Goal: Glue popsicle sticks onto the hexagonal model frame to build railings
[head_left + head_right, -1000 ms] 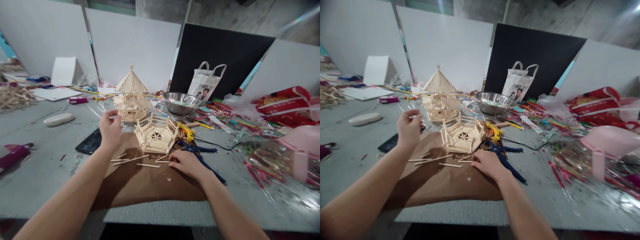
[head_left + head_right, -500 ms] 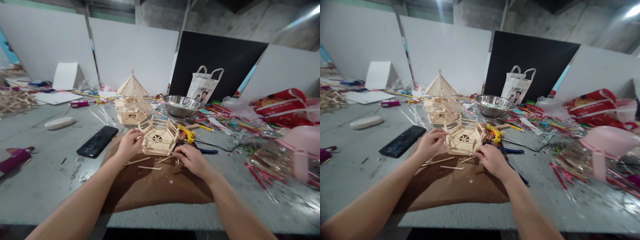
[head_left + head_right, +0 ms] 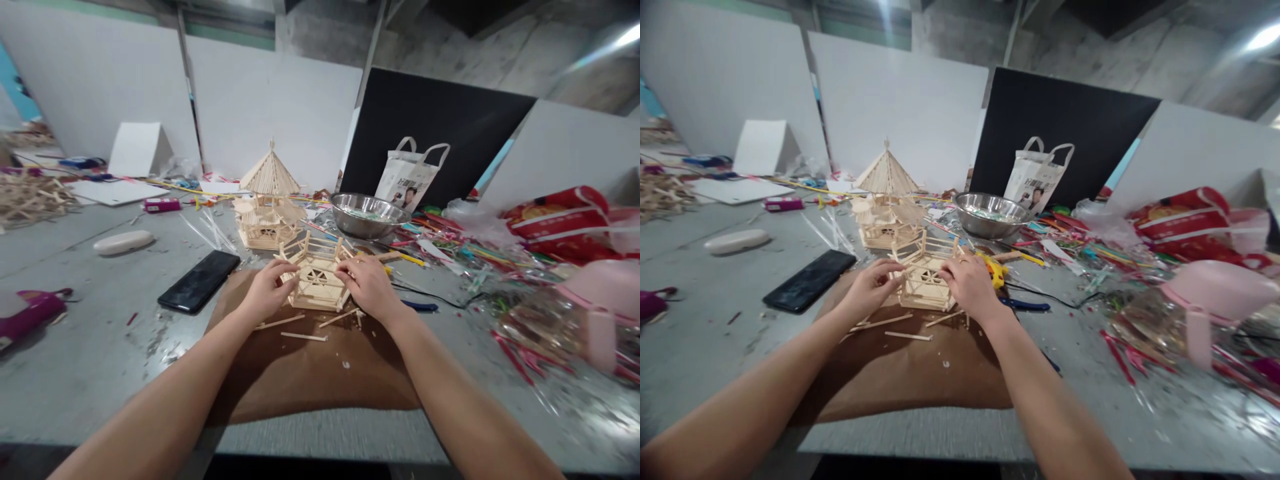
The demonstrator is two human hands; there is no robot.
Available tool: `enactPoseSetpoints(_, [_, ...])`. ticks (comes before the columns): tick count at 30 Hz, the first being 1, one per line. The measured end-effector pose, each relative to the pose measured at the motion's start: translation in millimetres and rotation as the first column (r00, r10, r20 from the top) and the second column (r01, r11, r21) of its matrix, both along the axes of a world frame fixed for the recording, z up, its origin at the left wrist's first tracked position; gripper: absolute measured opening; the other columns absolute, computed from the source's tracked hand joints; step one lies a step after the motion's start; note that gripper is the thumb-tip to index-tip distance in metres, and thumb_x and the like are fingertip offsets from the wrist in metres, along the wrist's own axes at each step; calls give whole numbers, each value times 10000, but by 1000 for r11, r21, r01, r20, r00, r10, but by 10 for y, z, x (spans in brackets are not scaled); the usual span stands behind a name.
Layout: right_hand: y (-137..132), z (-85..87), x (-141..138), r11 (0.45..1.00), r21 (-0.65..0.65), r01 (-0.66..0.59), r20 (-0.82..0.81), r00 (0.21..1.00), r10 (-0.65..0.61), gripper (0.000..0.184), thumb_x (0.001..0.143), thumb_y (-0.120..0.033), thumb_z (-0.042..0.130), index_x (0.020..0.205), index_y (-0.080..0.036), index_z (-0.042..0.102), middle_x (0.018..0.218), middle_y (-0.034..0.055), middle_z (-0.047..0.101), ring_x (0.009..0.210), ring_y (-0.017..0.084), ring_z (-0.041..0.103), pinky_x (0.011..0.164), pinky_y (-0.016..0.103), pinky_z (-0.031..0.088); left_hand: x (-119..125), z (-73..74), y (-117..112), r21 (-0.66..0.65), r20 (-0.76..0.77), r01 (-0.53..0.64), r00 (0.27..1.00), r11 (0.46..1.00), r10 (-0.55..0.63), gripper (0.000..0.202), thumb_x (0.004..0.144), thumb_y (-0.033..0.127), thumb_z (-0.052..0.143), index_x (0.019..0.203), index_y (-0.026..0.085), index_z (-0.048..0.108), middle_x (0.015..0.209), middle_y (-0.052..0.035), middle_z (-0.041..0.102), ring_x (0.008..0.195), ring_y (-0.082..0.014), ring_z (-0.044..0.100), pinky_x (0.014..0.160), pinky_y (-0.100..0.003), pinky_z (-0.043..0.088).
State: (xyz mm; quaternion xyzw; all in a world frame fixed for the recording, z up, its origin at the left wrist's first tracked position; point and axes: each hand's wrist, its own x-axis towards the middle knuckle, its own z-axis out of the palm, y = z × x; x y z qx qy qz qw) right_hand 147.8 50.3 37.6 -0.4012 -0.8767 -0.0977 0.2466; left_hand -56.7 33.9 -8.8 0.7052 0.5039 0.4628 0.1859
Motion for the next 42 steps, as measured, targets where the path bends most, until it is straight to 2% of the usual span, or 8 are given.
enactPoseSetpoints(9, [66, -124, -111, 997, -64, -46, -46, 998, 43, 188, 822, -279, 420, 771, -172, 566, 777, 40, 633, 812, 180, 509, 746, 302, 303, 10, -18, 23, 0, 30, -3, 1000, 1000, 3, 245, 736, 319, 490, 885, 179, 624, 944, -68, 573, 739, -138, 549, 587, -224, 425])
enactPoseSetpoints(13, [62, -143, -83, 996, -49, -70, -83, 994, 66, 180, 819, -269, 425, 764, -174, 567, 776, 37, 632, 798, 175, 507, 736, 293, 316, 13, -8, 5, -18, 35, 18, 999, 1000, -17, 281, 745, 338, 472, 927, 185, 622, 941, -62, 588, 654, -120, 545, 555, -223, 420])
enactPoseSetpoints(16, [61, -159, -67, 996, -28, -89, -106, 991, 86, 163, 817, -259, 433, 767, -176, 565, 778, 29, 631, 800, 172, 503, 745, 289, 322, 22, -28, 14, -60, 71, 20, 997, 998, -16, 311, 746, 369, 465, 938, 185, 626, 876, -48, 614, 575, -106, 532, 508, -214, 404])
enactPoseSetpoints(23, [70, -232, -89, 994, 4, -112, -144, 983, 111, 168, 814, -279, 441, 761, -180, 566, 773, 29, 632, 779, 174, 509, 729, 293, 347, 69, -64, 74, -110, 152, -74, 984, 991, 90, 325, 712, 401, 501, 843, 150, 661, 670, -16, 637, 526, -102, 510, 493, -196, 372])
enactPoseSetpoints(28, [45, -202, 22, 994, -50, -97, -225, 971, 83, 143, 776, -294, 500, 832, -181, 565, 806, 34, 626, 800, 175, 532, 731, 293, 375, 63, -79, 73, -79, 136, -96, 985, 992, 106, 315, 711, 393, 506, 822, 143, 663, 622, 2, 619, 503, -85, 465, 483, -185, 349])
enactPoseSetpoints(33, [34, -169, 186, 991, -92, -97, -260, 963, 71, 251, 673, -265, 608, 905, -181, 561, 933, 56, 611, 894, 186, 533, 788, 308, 383, 57, -103, 68, -67, 143, -103, 983, 992, 112, 329, 713, 403, 500, 826, 139, 661, 610, 6, 611, 490, -81, 452, 482, -188, 351])
enactPoseSetpoints(37, [47, -238, 160, 985, -117, -126, -261, 961, 92, 161, 679, -235, 591, 830, -180, 582, 904, 53, 621, 875, 179, 542, 788, 313, 392, 62, -97, 63, -72, 148, -92, 984, 993, 102, 333, 712, 400, 501, 840, 137, 660, 612, 5, 614, 505, -86, 469, 489, -190, 362])
enactPoseSetpoints(42, [37, -291, 90, 989, -71, -132, -342, 934, 101, 63, 732, -209, 523, 762, -182, 572, 829, 43, 626, 817, 161, 550, 770, 302, 407, 60, -95, 64, -76, 140, -88, 985, 993, 98, 337, 716, 401, 499, 852, 136, 658, 666, -6, 634, 537, -93, 493, 496, -189, 376])
